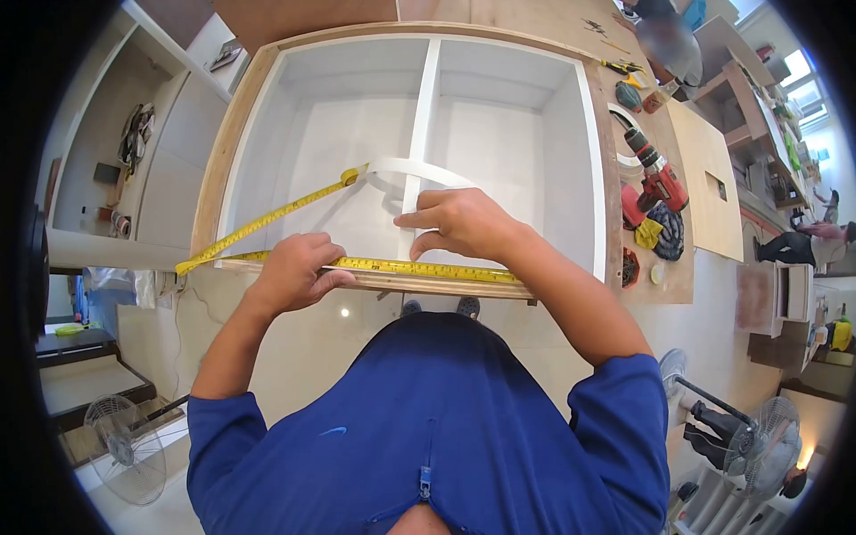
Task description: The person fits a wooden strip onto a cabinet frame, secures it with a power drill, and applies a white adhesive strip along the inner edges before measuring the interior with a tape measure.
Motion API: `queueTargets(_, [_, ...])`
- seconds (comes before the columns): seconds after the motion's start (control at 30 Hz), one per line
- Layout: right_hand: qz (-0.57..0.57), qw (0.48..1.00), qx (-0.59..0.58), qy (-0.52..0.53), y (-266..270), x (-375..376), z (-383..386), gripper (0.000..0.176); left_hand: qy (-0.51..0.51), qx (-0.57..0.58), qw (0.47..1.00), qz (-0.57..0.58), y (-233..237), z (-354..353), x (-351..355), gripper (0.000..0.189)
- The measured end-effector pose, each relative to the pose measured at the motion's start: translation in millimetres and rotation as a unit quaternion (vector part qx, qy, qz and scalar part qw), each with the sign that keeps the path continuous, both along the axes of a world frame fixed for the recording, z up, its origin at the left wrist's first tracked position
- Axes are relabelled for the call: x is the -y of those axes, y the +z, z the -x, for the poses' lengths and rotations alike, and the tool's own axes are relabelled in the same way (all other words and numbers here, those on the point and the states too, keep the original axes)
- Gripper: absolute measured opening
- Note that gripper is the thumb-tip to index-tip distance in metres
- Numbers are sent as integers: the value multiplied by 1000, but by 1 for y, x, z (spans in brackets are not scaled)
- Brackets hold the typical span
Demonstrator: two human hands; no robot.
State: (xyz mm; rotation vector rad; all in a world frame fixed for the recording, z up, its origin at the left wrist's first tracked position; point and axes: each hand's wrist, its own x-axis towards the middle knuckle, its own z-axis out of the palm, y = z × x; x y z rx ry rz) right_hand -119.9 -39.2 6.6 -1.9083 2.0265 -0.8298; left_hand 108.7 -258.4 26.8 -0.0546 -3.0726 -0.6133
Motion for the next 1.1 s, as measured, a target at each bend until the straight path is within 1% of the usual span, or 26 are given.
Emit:
queueTargets(0.03, [10,1000,-2,22,0,3,3,43,-3,-8,1000,6,-2,1,0,41])
queueTargets(0.13, [0,998,-34,45,8,7,6,43,-13,-33,999,26,-8,0,0,47])
queueTargets(0.23, [24,997,-6,71,2,12,9,42,-38,-62,996,59,-10,0,0,54])
queueTargets(0.4, [20,998,-2,63,-2,14,10,39,-65,-95,989,95,-17,1,1,66])
queueTargets(0.7, [31,998,4,61,-7,16,10,37,-54,-123,984,119,-19,3,-4,67])
queueTargets(0.9, [50,997,-5,64,-5,12,7,36,-54,-118,985,114,-20,4,-4,66])
queueTargets(1.0, [60,996,-7,67,-3,21,8,36,-53,-120,983,129,-19,4,-5,66])
queueTargets(1.1, [39,997,-11,62,-5,12,5,35,-50,-99,987,118,-21,3,-6,65])
